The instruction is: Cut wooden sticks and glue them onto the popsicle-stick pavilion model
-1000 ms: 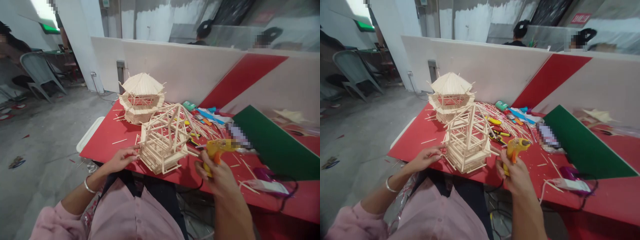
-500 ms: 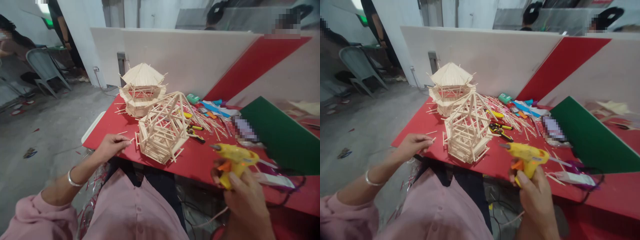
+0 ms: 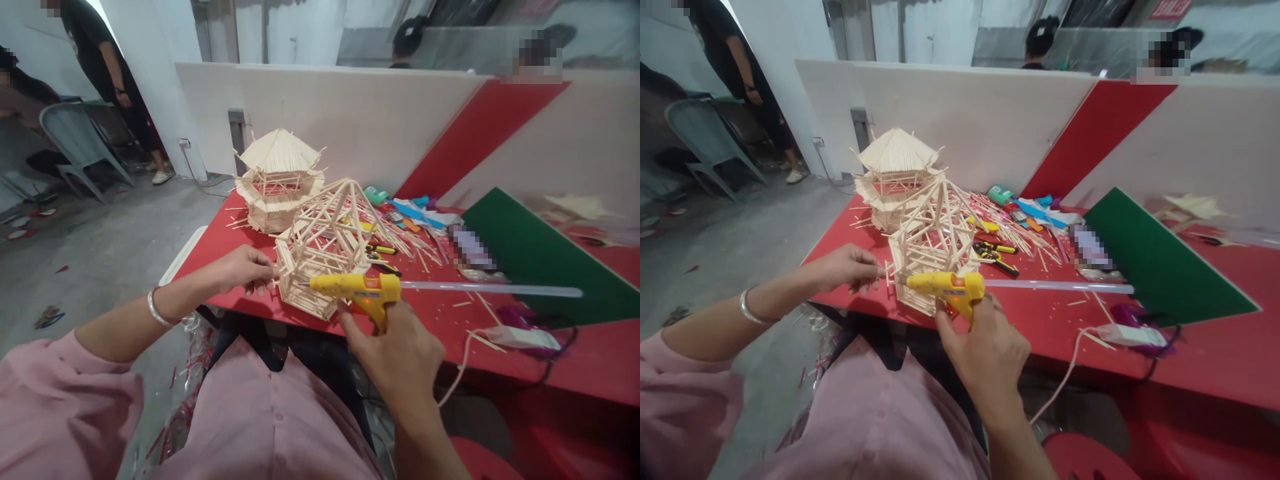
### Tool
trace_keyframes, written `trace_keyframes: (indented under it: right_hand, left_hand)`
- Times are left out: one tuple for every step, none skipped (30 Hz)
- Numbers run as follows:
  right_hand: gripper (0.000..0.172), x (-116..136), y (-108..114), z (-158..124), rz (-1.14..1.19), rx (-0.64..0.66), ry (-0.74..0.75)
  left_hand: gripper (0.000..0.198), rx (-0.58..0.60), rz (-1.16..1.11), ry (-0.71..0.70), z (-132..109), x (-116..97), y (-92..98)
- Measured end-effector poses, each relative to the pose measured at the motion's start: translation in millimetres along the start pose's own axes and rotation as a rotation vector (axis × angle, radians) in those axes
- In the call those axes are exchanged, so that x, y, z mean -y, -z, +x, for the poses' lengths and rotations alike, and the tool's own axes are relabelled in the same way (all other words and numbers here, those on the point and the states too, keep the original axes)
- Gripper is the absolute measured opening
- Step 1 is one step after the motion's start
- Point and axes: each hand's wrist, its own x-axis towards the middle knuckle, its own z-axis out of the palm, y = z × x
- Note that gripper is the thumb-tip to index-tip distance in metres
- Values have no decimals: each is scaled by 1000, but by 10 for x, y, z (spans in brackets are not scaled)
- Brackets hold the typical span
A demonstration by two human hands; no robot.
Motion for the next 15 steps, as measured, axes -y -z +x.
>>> trace_keyframes:
  right_hand:
    - [44,18,-19,3,-39,-6,20]
    - [44,34,-32,5,-69,-10,35]
    - [44,48,-39,6,-93,-14,46]
    - [44,60,-42,7,-111,-13,57]
    - [44,70,-41,9,-125,-14,68]
    - [43,79,-39,12,-133,-13,80]
    - [42,87,-37,15,-139,-17,94]
    - [41,95,-35,20,-144,-22,109]
    - [40,102,-34,25,-150,-29,124]
    - [38,109,-35,30,-156,-34,139]
    - [37,117,-37,37,-162,-38,154]
    - [35,125,-39,44,-166,-38,168]
    - [34,136,-41,51,-166,-36,181]
    - [32,146,-44,59,-161,-34,194]
    - [30,157,-46,67,-152,-34,209]
  left_hand:
    - [24,13,12,7,15,-26,4]
    - [24,24,17,11,27,-46,3]
    - [24,32,20,11,37,-62,-2]
    - [24,37,23,8,45,-71,-10]
    - [24,40,25,5,50,-76,-18]
    - [24,41,30,2,54,-78,-25]
    - [25,43,36,-1,56,-77,-31]
    - [25,46,41,-5,57,-76,-35]
    - [25,51,44,-10,58,-75,-37]
    - [25,56,45,-16,60,-74,-37]
    - [25,60,43,-23,62,-73,-35]
    - [24,61,39,-28,65,-71,-33]
    - [23,59,34,-28,68,-68,-30]
    - [22,51,31,-25,72,-63,-27]
    - [20,42,30,-17,76,-55,-24]
